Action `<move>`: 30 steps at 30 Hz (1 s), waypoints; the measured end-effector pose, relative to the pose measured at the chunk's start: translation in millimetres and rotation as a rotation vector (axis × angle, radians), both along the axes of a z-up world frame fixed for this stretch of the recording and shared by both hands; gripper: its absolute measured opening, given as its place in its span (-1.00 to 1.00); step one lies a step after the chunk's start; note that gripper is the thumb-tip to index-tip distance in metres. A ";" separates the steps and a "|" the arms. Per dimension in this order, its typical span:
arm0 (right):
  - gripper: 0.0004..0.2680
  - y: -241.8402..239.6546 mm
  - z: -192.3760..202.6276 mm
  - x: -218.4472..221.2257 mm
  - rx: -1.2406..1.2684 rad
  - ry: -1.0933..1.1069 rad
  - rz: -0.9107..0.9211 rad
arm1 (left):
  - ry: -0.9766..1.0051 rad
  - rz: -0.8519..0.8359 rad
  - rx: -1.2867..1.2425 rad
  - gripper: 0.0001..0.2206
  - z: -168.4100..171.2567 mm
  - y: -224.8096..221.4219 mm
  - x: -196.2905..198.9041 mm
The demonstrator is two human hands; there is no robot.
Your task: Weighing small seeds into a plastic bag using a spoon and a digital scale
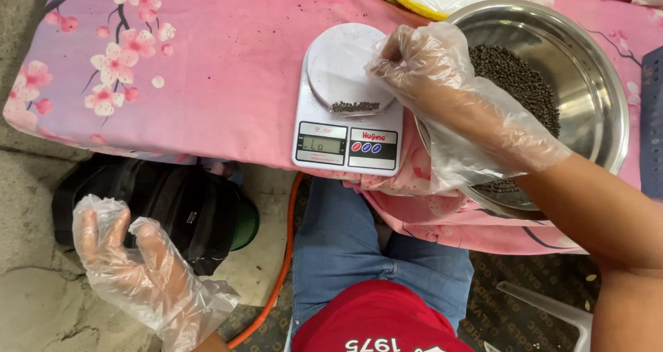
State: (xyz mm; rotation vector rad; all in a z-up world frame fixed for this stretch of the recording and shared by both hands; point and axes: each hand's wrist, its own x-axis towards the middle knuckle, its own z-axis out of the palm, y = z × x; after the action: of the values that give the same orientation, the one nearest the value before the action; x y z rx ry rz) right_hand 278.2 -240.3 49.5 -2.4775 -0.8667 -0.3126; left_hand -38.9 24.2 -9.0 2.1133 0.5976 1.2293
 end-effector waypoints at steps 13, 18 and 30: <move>-0.93 -0.3 -10.0 7.5 0.008 -0.222 -0.005 | -0.010 0.012 -0.070 -0.54 0.5 -3.6 -0.3; -0.98 -1.7 13.2 -4.9 -0.003 -0.074 0.045 | -0.006 0.001 -0.147 -0.57 13.6 -14.1 6.6; -0.87 -40.6 113.8 -94.7 0.352 0.403 0.396 | -0.032 -0.655 -0.419 -0.64 55.5 -91.5 64.5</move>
State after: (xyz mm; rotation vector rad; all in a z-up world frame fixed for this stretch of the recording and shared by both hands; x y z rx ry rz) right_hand 183.4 -280.9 163.3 -1.8991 -0.9982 0.1573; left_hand 25.6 -67.2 46.4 1.7193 0.1020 0.6915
